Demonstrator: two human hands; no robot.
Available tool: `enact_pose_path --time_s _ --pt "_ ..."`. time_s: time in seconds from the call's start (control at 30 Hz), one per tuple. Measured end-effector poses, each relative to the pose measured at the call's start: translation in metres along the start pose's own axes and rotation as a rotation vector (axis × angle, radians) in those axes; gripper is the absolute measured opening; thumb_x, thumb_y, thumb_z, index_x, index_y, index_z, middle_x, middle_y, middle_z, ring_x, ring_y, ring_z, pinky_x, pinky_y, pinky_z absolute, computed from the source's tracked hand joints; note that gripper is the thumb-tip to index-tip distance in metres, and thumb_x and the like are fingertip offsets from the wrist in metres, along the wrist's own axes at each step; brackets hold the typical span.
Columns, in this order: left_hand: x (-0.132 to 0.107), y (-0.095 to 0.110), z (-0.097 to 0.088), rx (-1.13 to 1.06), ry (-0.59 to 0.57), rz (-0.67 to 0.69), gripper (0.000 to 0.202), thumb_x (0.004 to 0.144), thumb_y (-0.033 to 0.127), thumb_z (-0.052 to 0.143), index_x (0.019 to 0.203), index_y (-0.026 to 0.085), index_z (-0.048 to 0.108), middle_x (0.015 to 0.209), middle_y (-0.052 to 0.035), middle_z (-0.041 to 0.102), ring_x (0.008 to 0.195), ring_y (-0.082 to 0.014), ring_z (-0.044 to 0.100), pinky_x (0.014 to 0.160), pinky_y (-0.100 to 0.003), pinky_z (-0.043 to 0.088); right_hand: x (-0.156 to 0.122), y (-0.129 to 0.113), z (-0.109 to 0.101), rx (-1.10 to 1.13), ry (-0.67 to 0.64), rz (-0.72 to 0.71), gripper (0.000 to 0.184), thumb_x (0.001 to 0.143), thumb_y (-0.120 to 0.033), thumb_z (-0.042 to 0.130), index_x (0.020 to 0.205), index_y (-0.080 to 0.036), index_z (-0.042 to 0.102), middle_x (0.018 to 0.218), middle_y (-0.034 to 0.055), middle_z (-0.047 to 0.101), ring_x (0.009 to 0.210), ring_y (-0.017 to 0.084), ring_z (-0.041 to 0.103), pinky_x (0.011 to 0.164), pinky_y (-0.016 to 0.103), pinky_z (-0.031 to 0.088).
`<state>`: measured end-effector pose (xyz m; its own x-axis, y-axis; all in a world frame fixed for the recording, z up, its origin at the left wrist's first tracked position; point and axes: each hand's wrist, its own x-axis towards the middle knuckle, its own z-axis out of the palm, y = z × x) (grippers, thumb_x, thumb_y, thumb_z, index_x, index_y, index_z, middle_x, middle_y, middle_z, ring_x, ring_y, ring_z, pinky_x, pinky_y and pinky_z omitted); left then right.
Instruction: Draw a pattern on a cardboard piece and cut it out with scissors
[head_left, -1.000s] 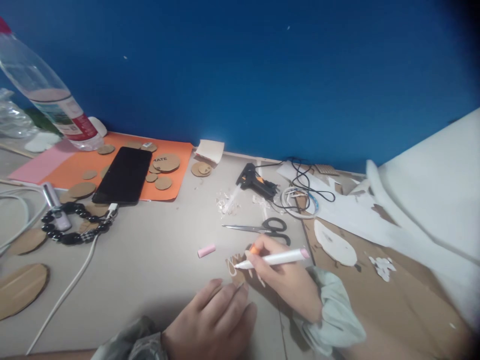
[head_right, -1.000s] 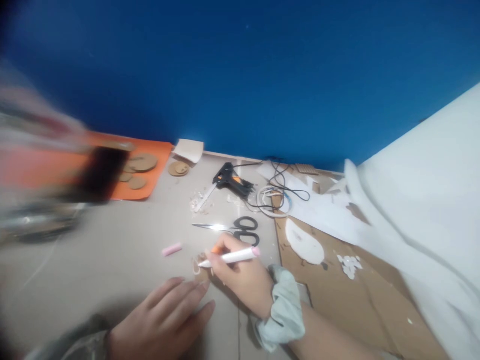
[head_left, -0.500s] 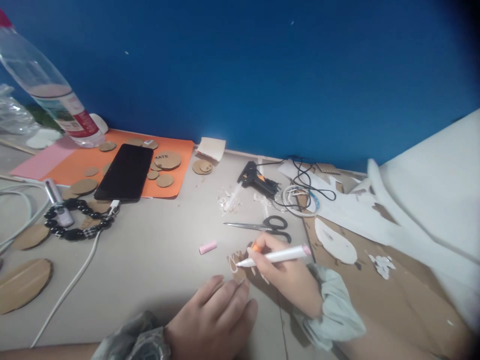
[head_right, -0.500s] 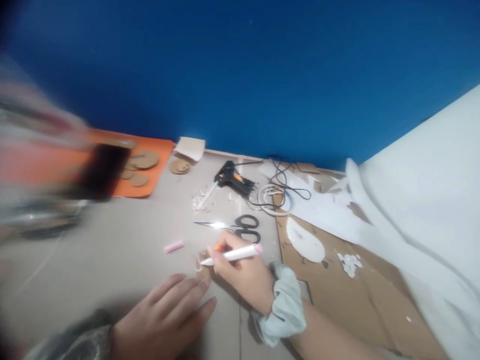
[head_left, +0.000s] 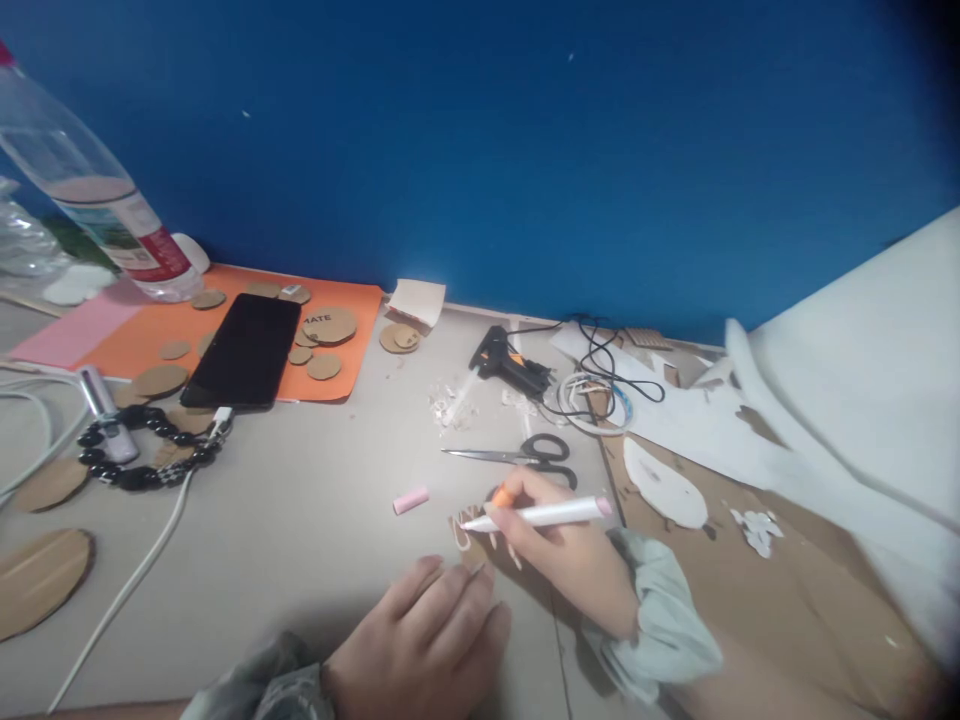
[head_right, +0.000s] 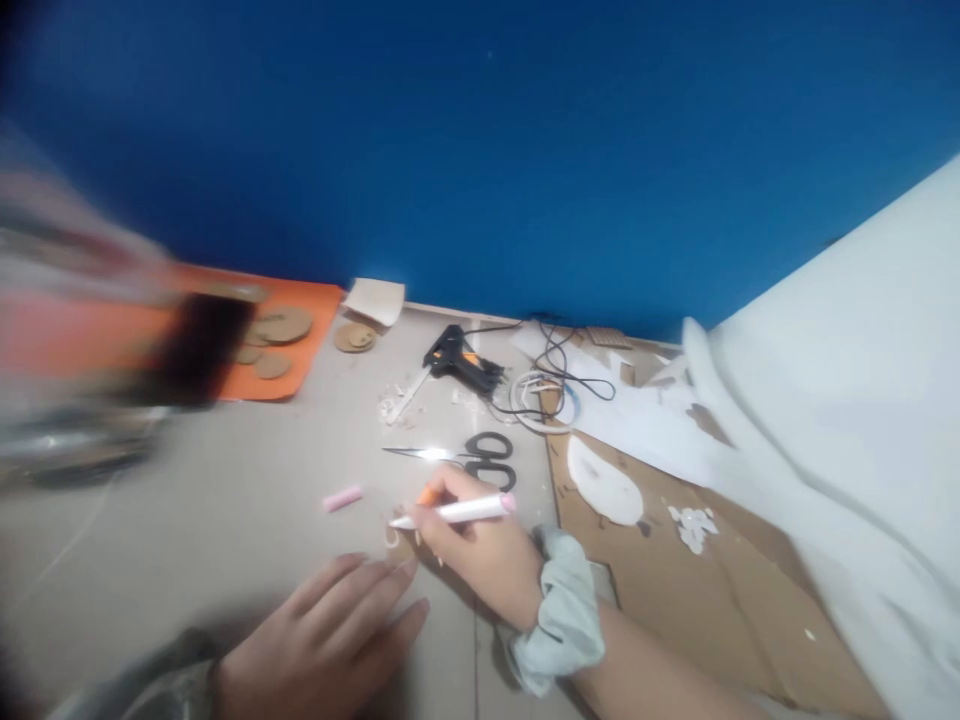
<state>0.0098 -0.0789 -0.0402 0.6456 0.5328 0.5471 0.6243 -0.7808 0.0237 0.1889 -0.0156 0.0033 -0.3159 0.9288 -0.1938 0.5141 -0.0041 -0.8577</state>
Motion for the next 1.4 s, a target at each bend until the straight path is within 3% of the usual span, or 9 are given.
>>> enact_pose_path --time_s 0.23,0.6,0.83,1.1,1.4 --pt "0.0015 0.0007 -0.001 -0.007 0.002 -0.017 0.028 0.094 0.016 0.037 0.099 0.019 0.064 0.105 -0.0023 0.066 0.095 -0.0179 0.056 0.092 -0.035 0.038 0.0 0.0021 0.0014 -0.001 0.022 0.005 0.028 0.092 -0.034 0.046 0.067 -0.021 0.043 0.051 -0.0081 0.046 0.045 0.009 0.043 0.05 0.023 0.036" --pt "0.0042 -0.0003 -0.002 -0.002 0.013 -0.009 0.03 0.095 0.014 0.035 0.097 0.02 0.065 0.102 -0.0015 0.067 0.093 -0.0174 0.057 0.092 -0.035 0.037 0.0012 0.0001 -0.0002 -0.023 -0.021 0.007 0.021 0.09 -0.037 0.052 0.077 -0.021 0.052 0.058 -0.0066 0.052 0.055 0.011 0.051 0.056 0.023 0.039" --pt "0.0013 -0.0014 0.0008 -0.002 0.023 0.007 0.031 0.094 0.014 0.035 0.097 0.02 0.065 0.103 -0.0021 0.066 0.094 -0.018 0.056 0.093 -0.036 0.036 0.001 0.0038 0.0023 0.017 0.03 0.005 0.026 0.092 -0.036 0.047 0.07 -0.021 0.044 0.051 -0.0084 0.046 0.046 0.009 0.043 0.051 0.023 0.036" --pt "0.002 -0.0005 -0.004 0.0 -0.022 0.008 0.028 0.093 0.016 0.037 0.101 0.02 0.064 0.106 -0.0021 0.065 0.094 -0.0184 0.056 0.091 -0.036 0.037 0.0004 -0.0001 0.0008 -0.003 0.011 0.019 0.019 0.089 -0.035 0.053 0.077 -0.021 0.051 0.057 -0.0074 0.05 0.053 0.01 0.049 0.054 0.023 0.039" --pt "0.0037 -0.0013 0.0003 0.01 0.013 -0.004 0.027 0.094 0.015 0.038 0.097 0.02 0.064 0.102 -0.0013 0.067 0.092 -0.0173 0.057 0.089 -0.035 0.039 0.0006 -0.0014 0.0008 -0.04 -0.001 0.029 0.019 0.088 -0.037 0.054 0.078 -0.021 0.054 0.057 -0.0056 0.054 0.053 0.012 0.052 0.055 0.025 0.041"
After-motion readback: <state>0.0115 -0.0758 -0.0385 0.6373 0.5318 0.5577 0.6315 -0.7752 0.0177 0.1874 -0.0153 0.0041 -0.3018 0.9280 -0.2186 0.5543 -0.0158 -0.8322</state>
